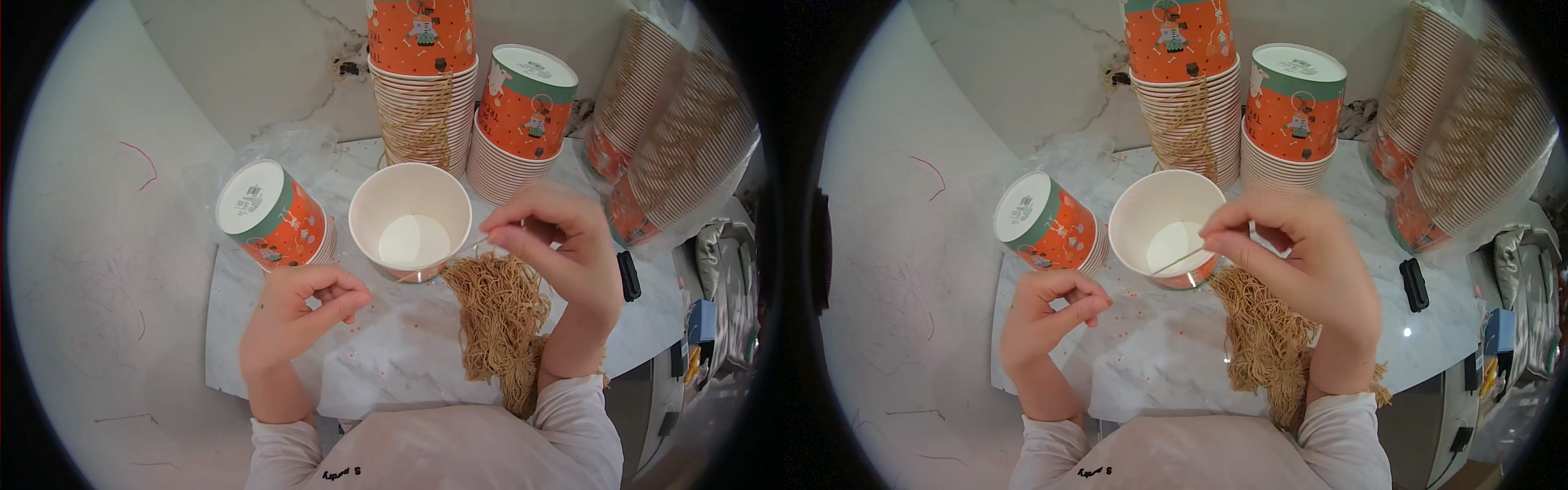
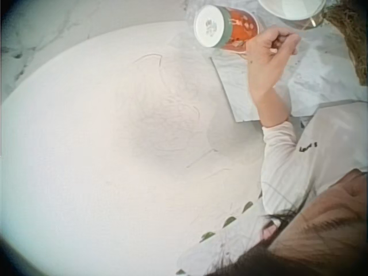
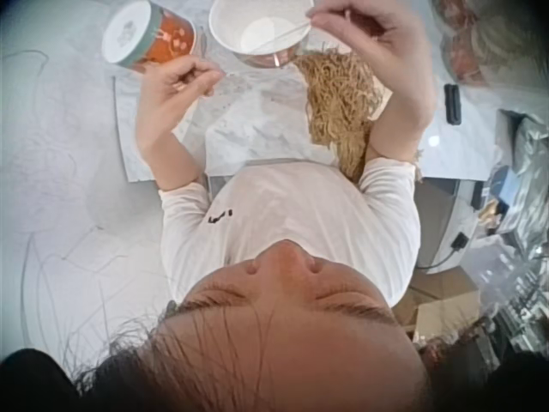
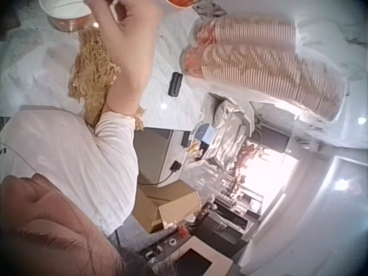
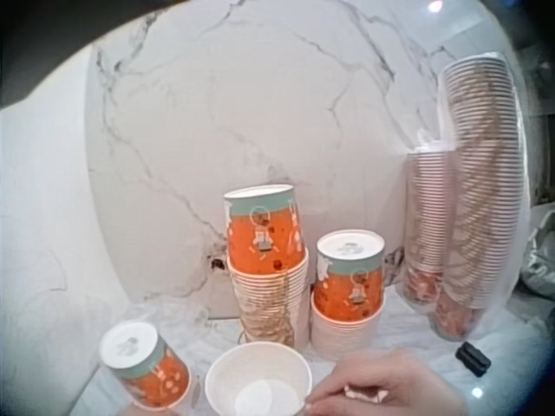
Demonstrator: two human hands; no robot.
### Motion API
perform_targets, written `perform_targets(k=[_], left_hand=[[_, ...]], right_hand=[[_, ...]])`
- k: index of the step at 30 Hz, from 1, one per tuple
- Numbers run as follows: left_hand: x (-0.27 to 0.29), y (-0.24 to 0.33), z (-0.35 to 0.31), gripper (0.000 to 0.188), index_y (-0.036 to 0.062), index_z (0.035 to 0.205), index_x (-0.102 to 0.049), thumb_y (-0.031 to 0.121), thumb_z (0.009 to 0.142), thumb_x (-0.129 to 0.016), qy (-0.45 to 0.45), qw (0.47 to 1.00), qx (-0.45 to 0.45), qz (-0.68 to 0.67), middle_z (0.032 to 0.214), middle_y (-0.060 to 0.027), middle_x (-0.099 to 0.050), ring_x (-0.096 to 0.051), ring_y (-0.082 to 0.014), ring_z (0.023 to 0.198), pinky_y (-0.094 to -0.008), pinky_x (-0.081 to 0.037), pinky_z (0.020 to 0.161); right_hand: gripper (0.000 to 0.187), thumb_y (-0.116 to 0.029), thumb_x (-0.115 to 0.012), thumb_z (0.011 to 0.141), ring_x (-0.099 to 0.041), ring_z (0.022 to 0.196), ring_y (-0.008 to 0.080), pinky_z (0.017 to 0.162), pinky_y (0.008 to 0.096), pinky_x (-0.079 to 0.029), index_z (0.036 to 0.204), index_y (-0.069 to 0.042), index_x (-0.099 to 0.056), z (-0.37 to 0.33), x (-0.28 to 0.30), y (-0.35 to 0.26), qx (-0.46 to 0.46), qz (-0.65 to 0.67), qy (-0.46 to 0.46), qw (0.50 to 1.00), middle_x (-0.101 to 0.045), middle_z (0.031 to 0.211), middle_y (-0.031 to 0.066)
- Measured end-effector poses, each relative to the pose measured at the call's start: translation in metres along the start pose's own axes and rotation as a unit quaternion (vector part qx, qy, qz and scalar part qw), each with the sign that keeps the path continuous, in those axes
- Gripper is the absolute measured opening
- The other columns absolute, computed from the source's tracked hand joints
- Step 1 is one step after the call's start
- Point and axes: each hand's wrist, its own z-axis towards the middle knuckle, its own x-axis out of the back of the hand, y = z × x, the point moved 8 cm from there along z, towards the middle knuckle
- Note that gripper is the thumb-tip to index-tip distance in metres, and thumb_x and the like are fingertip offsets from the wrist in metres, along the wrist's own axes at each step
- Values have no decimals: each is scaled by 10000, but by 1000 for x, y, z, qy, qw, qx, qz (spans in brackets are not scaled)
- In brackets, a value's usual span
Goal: Attach string handles to festive paper buckets and stack them.
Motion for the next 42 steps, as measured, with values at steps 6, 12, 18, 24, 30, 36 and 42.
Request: perform_targets(k=[6,12,18,24,30,36,42], left_hand=[[-5,4,7,67,-23,936,-715,38,941,-686,61,996,-9,-65,815,-23,-706,-659,-79,724,-225,-495,627],[33,2,-5,41,11,954,-697,48,947,-682,197,974,-42,-101,824,-8,-702,-642,-70,708,-214,-486,642],[56,2,-10,58,-2,935,-696,47,919,-724,228,966,-80,-90,808,-28,-700,-649,-76,707,-219,-498,659],[47,0,-5,72,-8,931,-709,46,902,-746,212,970,-73,-92,812,-25,-702,-667,-80,719,-214,-505,663],[7,-5,13,51,-17,971,-708,10,929,-698,137,988,-56,-52,836,-16,-704,-677,-83,737,-228,-516,670],[-15,-5,16,85,-25,998,-707,11,922,-703,106,993,-45,-25,845,-32,-715,-635,-62,737,-216,-500,666],[-5,-2,16,74,-11,944,-722,26,886,-749,116,992,-50,4,816,-6,-710,-584,-37,701,-216,-482,644]], right_hand=[[199,-97,-847,734,-568,693,161,626,283,-420,890,-61,-730,-14,14,-63,342,-228,195,891,-677,816,39],[176,-56,-807,830,-577,614,99,557,237,-437,964,-6,-704,-5,36,-18,168,-191,126,959,-677,806,55],[49,-39,-721,938,-465,632,14,541,192,-335,941,8,-707,-13,86,15,107,-134,277,946,-599,743,-31],[185,-143,-767,895,-500,595,92,534,256,-377,958,17,-697,-10,106,53,-53,-224,274,934,-558,682,22],[430,-202,-812,821,-664,986,309,832,396,-525,1176,-17,-655,-2,37,47,39,-353,47,933,-675,1085,159],[466,-87,-782,864,-686,1020,261,851,352,-560,1279,-35,-576,12,-82,-14,159,10,-66,985,-672,1121,121],[316,-39,-736,895,-653,814,182,693,316,-532,1166,-26,-573,22,-96,-4,39,101,-123,986,-644,962,96]])
